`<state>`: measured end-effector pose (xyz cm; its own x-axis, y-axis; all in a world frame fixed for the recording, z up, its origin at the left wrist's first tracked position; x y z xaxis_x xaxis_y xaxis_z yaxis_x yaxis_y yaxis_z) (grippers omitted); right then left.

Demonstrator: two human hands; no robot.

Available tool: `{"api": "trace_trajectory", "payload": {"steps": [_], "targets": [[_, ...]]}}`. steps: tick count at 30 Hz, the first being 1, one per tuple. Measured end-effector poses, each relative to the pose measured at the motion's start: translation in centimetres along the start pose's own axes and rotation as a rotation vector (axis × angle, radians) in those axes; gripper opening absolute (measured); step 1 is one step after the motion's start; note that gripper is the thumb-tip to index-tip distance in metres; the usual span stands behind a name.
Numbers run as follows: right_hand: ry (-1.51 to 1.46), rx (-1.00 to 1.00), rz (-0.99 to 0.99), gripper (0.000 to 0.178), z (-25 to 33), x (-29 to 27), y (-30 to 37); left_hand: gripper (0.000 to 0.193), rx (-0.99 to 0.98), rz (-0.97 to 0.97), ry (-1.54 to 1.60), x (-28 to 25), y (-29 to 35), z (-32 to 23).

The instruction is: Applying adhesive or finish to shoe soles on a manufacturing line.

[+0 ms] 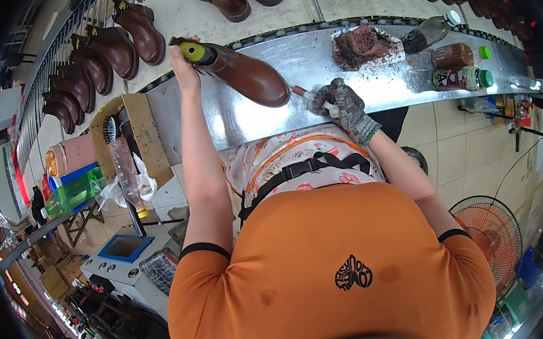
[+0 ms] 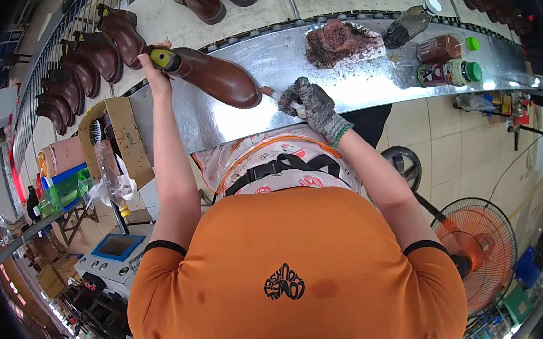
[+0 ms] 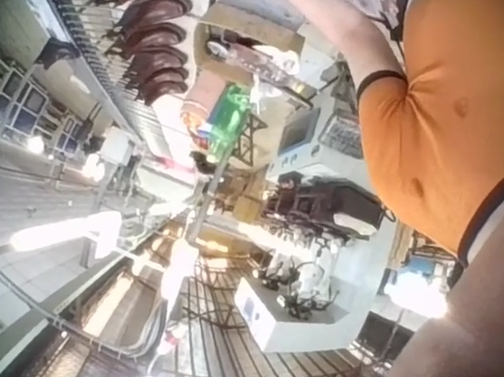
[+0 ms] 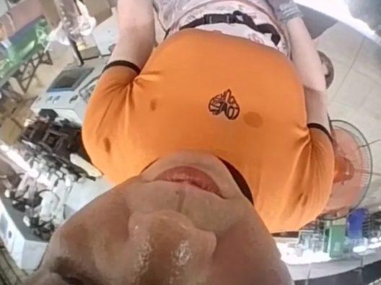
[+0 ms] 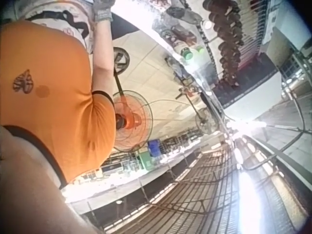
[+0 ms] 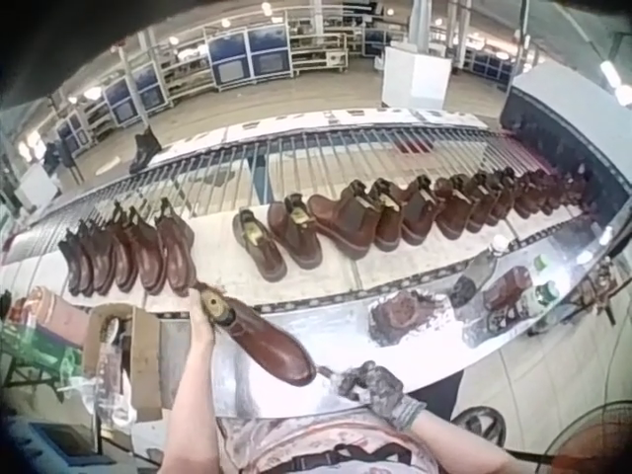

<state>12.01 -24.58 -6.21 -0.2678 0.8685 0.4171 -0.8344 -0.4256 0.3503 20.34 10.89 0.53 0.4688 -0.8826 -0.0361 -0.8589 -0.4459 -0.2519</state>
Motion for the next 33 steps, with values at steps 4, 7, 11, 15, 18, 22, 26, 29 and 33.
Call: {"api": "trace_trajectory", "payload": {"steps": [4,7,11,15,18,22,26,29,33], "targets": [[-0.031,0.031,-0.028,0.036,1.8,1.9,1.3,0.062,0.029,0.15,-0.51,-3.9,-1.1,2.1],[-0.218,0.049,-0.161,0.045,3.4,1.6,2.6,0.065,0.213,0.071,-0.672,-0.3,0.2,-3.4],[0.075,-0.094,-0.085,0.06,3.9,-0.5,1.9,0.068,0.229,0.039,-0.736,-1.0,1.4,-4.5],[0.233,-0.166,-0.178,0.062,5.2,-0.5,2.6,0.06,0.27,-0.007,-0.762,-2.0,3.1,-4.7],[0.231,-0.119,-0.183,0.062,6.0,0.3,2.9,0.065,0.212,0.008,-0.8,-2.0,4.7,-5.6],[0.533,-0.296,-0.2,0.062,6.5,0.8,2.3,0.07,0.16,-0.059,-0.831,-2.3,7.6,-7.1],[0.324,-0.301,-0.182,0.05,6.2,1.3,2.0,0.056,0.014,-0.016,-0.856,-1.4,11.3,-8.8],[0.464,-0.395,-0.159,0.044,6.1,1.7,1.4,0.049,-0.142,0.013,-0.854,0.1,13.8,-10.5],[0.855,-0.521,-0.102,0.042,8.1,4.1,1.7,0.041,-0.352,0.128,-0.699,1.0,16.7,-10.0]]}}
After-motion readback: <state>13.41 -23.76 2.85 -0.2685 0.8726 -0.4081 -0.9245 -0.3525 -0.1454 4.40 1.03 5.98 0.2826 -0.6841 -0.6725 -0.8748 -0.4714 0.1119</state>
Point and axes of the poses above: each hand's wrist, its own y-axis away from the middle knuckle, its own x-axis out of the palm, z = x × y, the point moved 6 cm from there along -y, towards the middle knuckle, and after that the axes turned 12 degrees about -y, right-handed, at the moved point
